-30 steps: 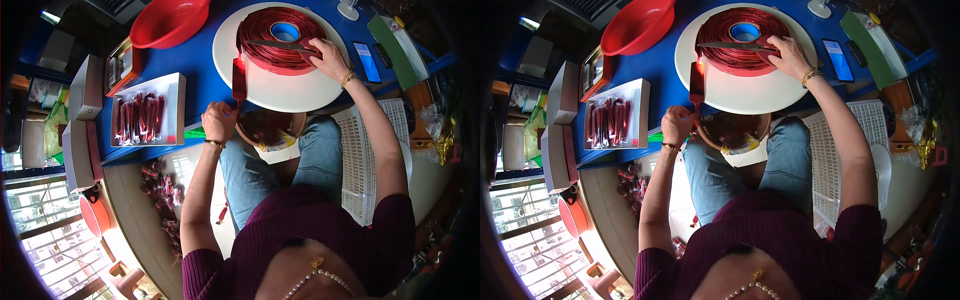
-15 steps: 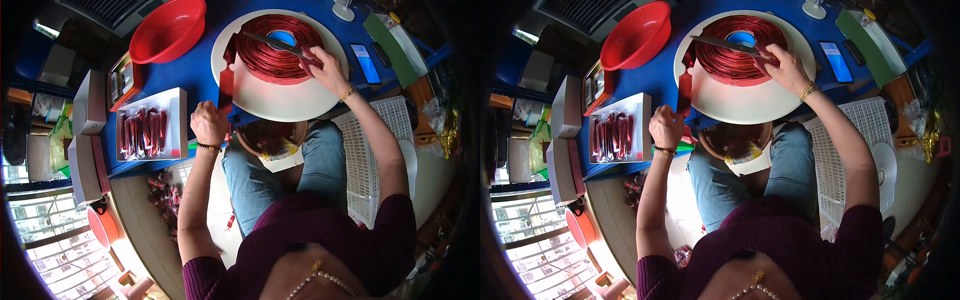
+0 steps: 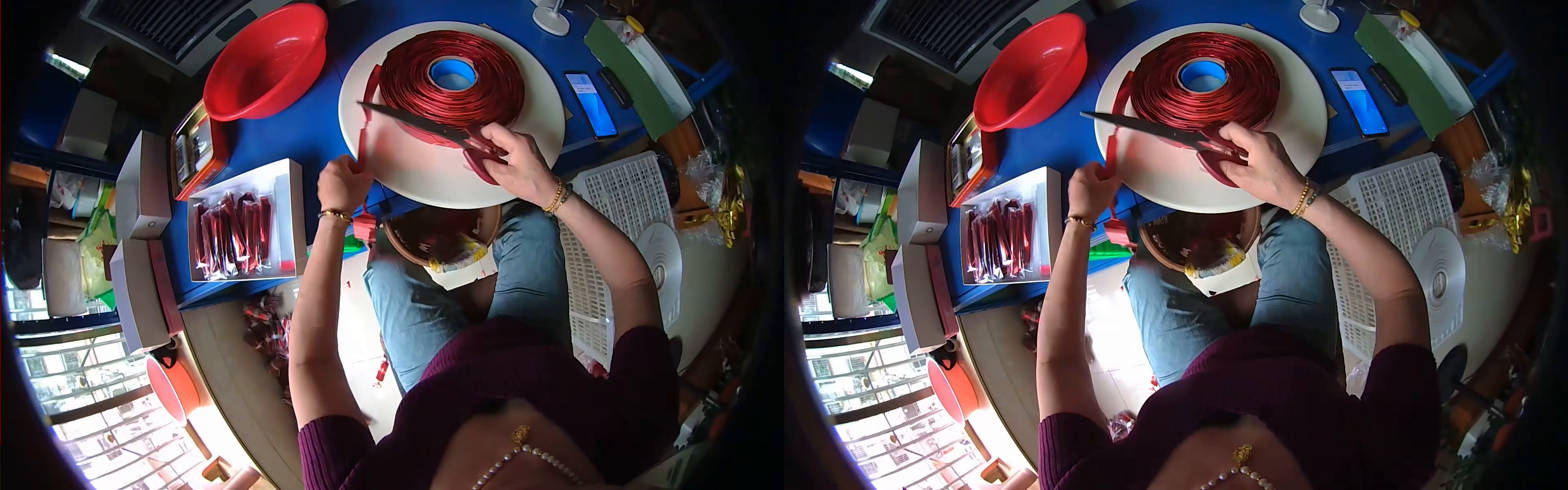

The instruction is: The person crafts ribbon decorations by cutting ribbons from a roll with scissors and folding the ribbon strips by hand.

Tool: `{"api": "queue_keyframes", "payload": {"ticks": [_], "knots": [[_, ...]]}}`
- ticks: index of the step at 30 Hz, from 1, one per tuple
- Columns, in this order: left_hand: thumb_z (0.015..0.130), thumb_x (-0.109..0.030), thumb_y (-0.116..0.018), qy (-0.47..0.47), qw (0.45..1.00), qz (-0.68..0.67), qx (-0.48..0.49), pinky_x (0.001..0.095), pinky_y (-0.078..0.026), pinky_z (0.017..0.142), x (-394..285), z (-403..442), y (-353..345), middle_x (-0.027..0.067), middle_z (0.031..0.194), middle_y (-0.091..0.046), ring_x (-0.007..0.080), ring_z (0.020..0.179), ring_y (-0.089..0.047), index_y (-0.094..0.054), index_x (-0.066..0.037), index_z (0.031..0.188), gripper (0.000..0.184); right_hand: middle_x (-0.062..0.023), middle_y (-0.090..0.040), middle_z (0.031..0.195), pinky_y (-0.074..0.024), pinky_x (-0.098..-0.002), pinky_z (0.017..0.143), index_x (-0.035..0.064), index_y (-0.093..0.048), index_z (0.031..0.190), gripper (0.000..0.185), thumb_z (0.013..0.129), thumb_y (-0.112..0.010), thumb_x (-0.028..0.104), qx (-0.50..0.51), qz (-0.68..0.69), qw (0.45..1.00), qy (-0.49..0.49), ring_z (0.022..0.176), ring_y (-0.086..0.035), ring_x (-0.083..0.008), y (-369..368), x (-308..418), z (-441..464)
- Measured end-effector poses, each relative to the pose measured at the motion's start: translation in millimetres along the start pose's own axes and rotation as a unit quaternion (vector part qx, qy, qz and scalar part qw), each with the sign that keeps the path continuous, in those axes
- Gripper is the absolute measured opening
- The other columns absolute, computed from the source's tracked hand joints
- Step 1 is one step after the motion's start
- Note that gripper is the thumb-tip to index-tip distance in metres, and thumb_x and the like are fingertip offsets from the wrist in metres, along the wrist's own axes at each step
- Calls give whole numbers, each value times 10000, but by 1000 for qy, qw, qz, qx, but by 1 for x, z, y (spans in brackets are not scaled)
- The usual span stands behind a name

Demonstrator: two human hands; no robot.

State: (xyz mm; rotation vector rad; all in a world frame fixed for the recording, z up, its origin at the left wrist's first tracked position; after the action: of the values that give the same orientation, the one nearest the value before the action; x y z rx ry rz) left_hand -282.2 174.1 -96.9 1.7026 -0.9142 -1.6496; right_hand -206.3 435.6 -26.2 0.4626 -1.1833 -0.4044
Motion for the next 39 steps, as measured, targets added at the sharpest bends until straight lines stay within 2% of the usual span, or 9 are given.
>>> {"api": "queue_keyframes", "payload": {"ticks": [2,9,11,12,15,18,31,36,39], "knots": [[653,-59,-542,-59,981,127,-133,443,-476,611,-18,-9,28,181,650,-590,378,655,-588,-550,-39,668,27,-35,-585,763,-461,-234,688,-1,-524,895,209,818,-656,142,72,88,993,-45,721,-560,-77,-9,1,0],[647,-3,-567,-124,972,26,-199,397,-440,550,-2,-46,46,157,626,-531,346,603,-556,-464,-24,696,116,-33,-552,713,-474,-233,633,5,-506,870,173,887,-547,172,271,240,898,-252,670,-559,-115,-48,-18,-45],[691,-24,-626,-121,974,9,-192,338,-436,534,9,-57,38,96,639,-545,256,560,-549,-520,-24,759,126,-35,-520,679,-452,-216,575,-3,-517,806,165,885,-471,134,287,649,508,-488,656,-542,-139,-99,-48,-98],[719,-90,-664,-81,974,-143,-158,311,-431,529,18,-61,30,65,666,-554,210,555,-541,-549,-21,817,166,-34,-488,665,-416,-210,531,-5,-517,748,186,863,-426,109,195,598,491,-603,664,-521,-148,-100,-48,-116],[777,-250,-718,31,943,-325,-59,230,-413,535,34,-70,15,17,757,-577,111,587,-526,-592,-8,962,329,-14,-502,728,-444,-250,595,31,-516,829,227,899,-460,240,378,401,736,-394,647,-495,-125,-106,-51,-121],[843,-154,-636,180,806,-544,146,206,-417,581,43,-74,-35,56,792,-611,114,663,-564,-590,-21,904,153,2,-507,758,-445,-251,600,53,-504,863,318,906,-475,367,437,251,821,-269,639,-474,-104,-97,-38,-125],[866,-53,-555,122,767,-600,192,300,-542,631,27,-85,-46,164,828,-651,221,724,-663,-521,-18,875,50,-5,-549,824,-409,-224,556,54,-452,873,382,861,-548,423,473,232,806,-269,620,-480,-65,-120,-20,-119],[864,-45,-556,128,765,-595,211,314,-558,628,25,-91,-48,164,824,-646,224,727,-662,-517,-10,876,54,3,-610,804,-423,-217,529,41,-488,836,333,883,-543,366,476,107,867,-106,573,-528,-63,-126,-9,-96],[874,-70,-556,122,771,-586,217,300,-546,660,22,-93,-47,119,838,-646,187,707,-654,-544,-29,886,45,-2,-620,795,-436,-227,512,42,-496,820,284,872,-582,307,473,110,853,-189,524,-530,-59,-127,-14,-97]]}}
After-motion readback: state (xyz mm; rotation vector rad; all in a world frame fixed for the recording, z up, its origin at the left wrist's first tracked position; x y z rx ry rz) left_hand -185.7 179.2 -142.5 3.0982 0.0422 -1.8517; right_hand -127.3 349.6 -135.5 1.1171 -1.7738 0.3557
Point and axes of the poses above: each hand's wrist, its own z-axis towards the middle knuckle, its own y-axis out of the back of the hand, x = y × z, the point moved 10 cm from there along z, towards the middle knuckle
